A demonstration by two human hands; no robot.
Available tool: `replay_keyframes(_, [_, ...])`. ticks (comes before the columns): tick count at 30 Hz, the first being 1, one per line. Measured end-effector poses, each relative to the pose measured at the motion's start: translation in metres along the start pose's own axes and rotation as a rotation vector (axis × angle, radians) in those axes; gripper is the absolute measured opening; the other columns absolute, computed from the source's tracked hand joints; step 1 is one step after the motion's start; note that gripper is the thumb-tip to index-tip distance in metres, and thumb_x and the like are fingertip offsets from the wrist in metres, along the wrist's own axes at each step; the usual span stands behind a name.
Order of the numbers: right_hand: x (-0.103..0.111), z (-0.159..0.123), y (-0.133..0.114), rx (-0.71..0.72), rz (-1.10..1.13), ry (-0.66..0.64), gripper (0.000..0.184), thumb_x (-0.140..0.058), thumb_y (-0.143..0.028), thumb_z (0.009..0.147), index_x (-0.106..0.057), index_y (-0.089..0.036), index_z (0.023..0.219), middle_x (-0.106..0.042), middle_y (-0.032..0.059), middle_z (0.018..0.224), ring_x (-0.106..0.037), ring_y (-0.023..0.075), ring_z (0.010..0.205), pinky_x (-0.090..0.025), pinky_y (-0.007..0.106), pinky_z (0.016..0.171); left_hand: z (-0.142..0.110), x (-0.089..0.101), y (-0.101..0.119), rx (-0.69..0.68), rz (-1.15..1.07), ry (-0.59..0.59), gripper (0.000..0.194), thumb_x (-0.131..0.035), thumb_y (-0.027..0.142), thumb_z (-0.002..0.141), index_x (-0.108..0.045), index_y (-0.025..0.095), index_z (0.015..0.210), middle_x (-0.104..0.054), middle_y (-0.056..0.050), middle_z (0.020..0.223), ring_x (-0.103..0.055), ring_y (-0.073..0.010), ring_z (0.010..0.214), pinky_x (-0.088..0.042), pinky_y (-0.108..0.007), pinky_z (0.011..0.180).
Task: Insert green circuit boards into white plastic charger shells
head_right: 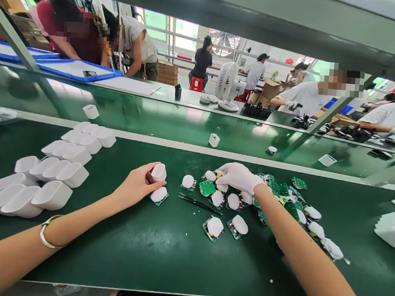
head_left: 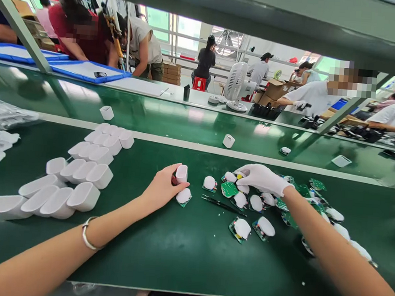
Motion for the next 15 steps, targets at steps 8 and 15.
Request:
replay_keyframes(8, [-0.021,-0.047,-0.031,0.118,0.493,0.324,0.042,-0.068,-0.02,0.064,-0.059,-0.019,0.105,-0.07,0.0053,0.097,-0.067,0.0189,0.089,-0.053,0.033,0.083,-0.03,-0.028,0.021,0.007,-0.386,-0.232,0.043,-0.062,0.026,0.078,-0.052,0.021,0.119,-0.065,-0.003,0.093,-0.061,-0.0149,0.067,-0.052,-0.025,0.051])
replay_keyframes(15, [-0.054,-0.078,-0.05,0.439,0.746,0.243,0.036,-0.072,-0.016,0.066,-0.063,-0.023,0.1,-0.069,0.0021,0.098,-0.066,0.018,0.091,-0.055,0.034,0.085,-0.029,-0.012,0.019,-0.378,0.05,0.038,0.034,-0.072,0.026,0.067,-0.061,0.022,0.099,-0.054,-0.006,0.112,-0.058,-0.0192,0.09,-0.051,-0.034,0.077])
Point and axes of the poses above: each hand's wrist, its own z-axis towards the middle knuckle, its own x-axis out of the back of the hand, y = z × x, the point moved 1 cm from there along z, towards the middle knuckle
